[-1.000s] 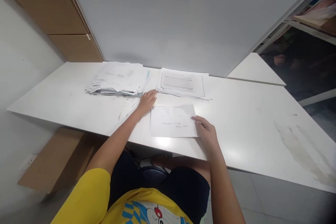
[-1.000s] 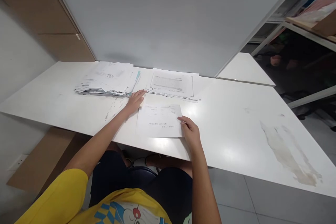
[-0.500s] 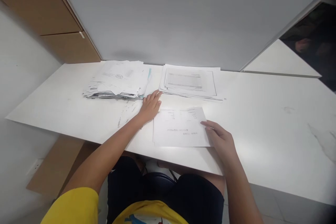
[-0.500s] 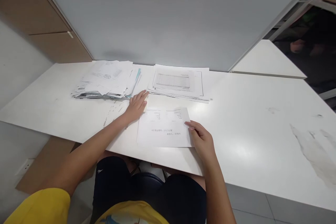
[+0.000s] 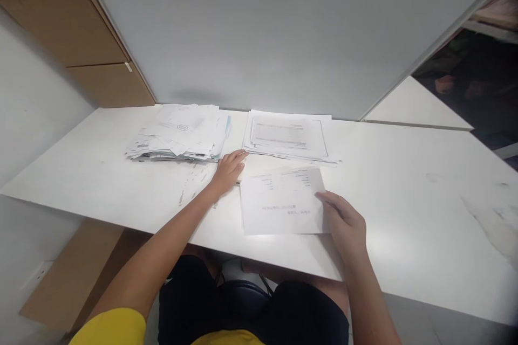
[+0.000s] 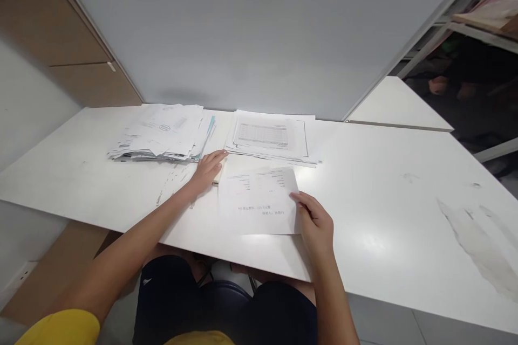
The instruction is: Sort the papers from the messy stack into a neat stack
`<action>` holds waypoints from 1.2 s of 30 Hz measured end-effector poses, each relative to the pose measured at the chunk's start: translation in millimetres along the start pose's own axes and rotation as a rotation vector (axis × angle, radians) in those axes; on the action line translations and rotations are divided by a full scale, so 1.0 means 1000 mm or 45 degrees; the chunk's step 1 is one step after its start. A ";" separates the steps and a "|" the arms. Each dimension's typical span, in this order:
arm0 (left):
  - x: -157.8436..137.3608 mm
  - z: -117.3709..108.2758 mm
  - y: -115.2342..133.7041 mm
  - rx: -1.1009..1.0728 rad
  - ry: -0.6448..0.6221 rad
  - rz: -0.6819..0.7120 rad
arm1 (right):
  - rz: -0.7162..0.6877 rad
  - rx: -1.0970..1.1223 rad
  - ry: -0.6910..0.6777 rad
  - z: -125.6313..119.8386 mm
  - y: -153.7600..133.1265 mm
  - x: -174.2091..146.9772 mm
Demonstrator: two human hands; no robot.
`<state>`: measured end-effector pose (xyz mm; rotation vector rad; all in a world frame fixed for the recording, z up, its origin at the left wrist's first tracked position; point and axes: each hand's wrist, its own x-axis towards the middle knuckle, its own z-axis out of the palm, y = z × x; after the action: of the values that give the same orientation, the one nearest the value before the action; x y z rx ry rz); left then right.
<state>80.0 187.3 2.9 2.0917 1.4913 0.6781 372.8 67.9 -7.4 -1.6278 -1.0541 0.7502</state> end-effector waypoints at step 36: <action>-0.011 -0.002 -0.010 -0.355 0.090 -0.152 | -0.643 -1.015 -0.048 0.101 0.029 0.159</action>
<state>68.8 179.4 -3.4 1.7722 1.4526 0.8677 361.0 250.4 -61.3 -1.8524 -1.8478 -0.0045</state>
